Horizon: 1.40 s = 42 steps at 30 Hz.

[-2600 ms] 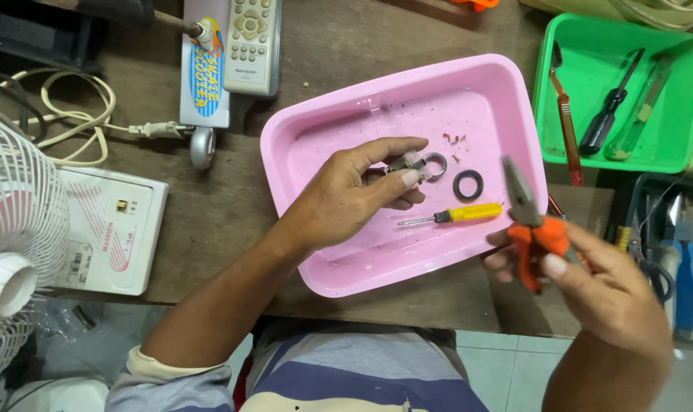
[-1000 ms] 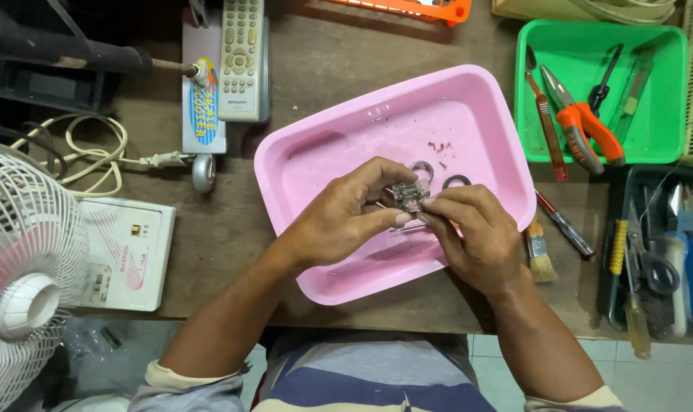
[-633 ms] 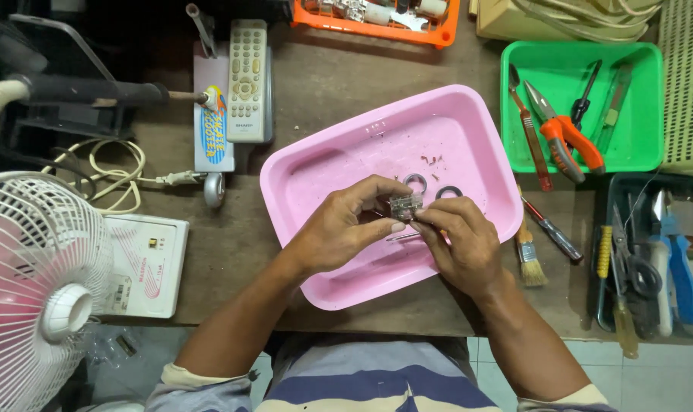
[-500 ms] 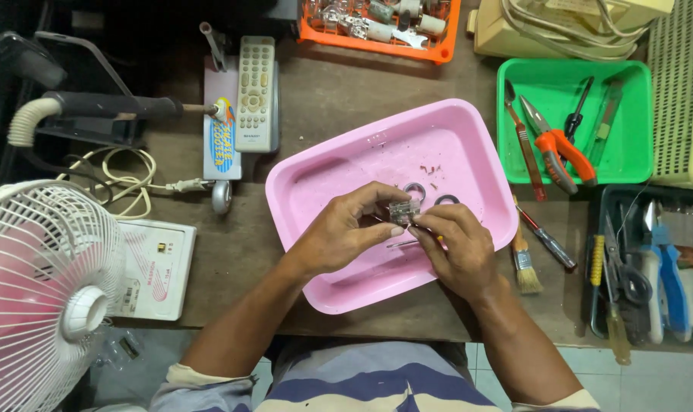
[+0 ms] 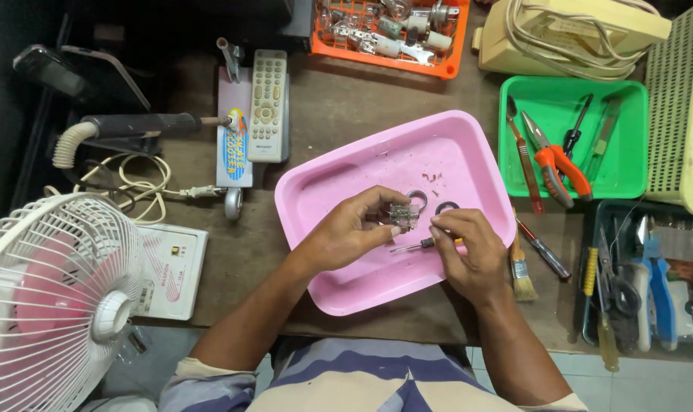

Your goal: Disassembling and repairing a small electronic component using hand tools on a workbench.

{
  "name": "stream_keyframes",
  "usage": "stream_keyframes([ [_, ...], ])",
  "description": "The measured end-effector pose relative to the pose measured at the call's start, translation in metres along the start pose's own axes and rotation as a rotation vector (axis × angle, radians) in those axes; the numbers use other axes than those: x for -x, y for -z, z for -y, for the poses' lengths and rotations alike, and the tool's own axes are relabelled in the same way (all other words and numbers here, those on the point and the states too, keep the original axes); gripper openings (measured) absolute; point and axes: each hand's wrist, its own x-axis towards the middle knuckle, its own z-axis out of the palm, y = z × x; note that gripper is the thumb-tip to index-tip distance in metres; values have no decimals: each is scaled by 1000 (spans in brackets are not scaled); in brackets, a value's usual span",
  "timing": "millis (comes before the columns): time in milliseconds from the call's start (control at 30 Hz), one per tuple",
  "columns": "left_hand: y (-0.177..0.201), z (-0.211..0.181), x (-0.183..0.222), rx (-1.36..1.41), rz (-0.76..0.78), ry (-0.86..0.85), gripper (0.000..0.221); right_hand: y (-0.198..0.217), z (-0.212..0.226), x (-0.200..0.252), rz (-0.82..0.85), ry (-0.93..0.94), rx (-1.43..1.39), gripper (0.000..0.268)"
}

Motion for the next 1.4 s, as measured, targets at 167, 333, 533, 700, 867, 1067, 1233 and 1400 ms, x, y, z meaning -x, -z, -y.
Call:
stream_keyframes([
  [167, 4, 3, 3, 93, 11, 20, 46, 32, 11, -19, 211, -95, 147, 11],
  [333, -4, 3, 6, 117, 8, 37, 44, 41, 16, -14, 622, -204, 347, 15],
  [533, -19, 8, 19, 261, -50, 16, 42, 37, 3, -1, 720, -222, 489, 21],
  [700, -16, 5, 36, 330, -103, 5, 48, 33, -21, 11, 738, -203, 593, 24],
  [867, -2, 13, 42, 314, -143, -6, 46, 35, -10, 0, 708, -191, 556, 22],
  [1067, 18, 2, 31, 198, -72, 21, 46, 34, -17, 5, 599, -215, 474, 22],
  [1233, 27, 6, 17, 120, 2, 19, 45, 39, 6, 3, 572, -280, 402, 24],
  [1400, 26, -3, 15, 31, 0, -2, 41, 47, 22, -2, 553, -355, 325, 26],
])
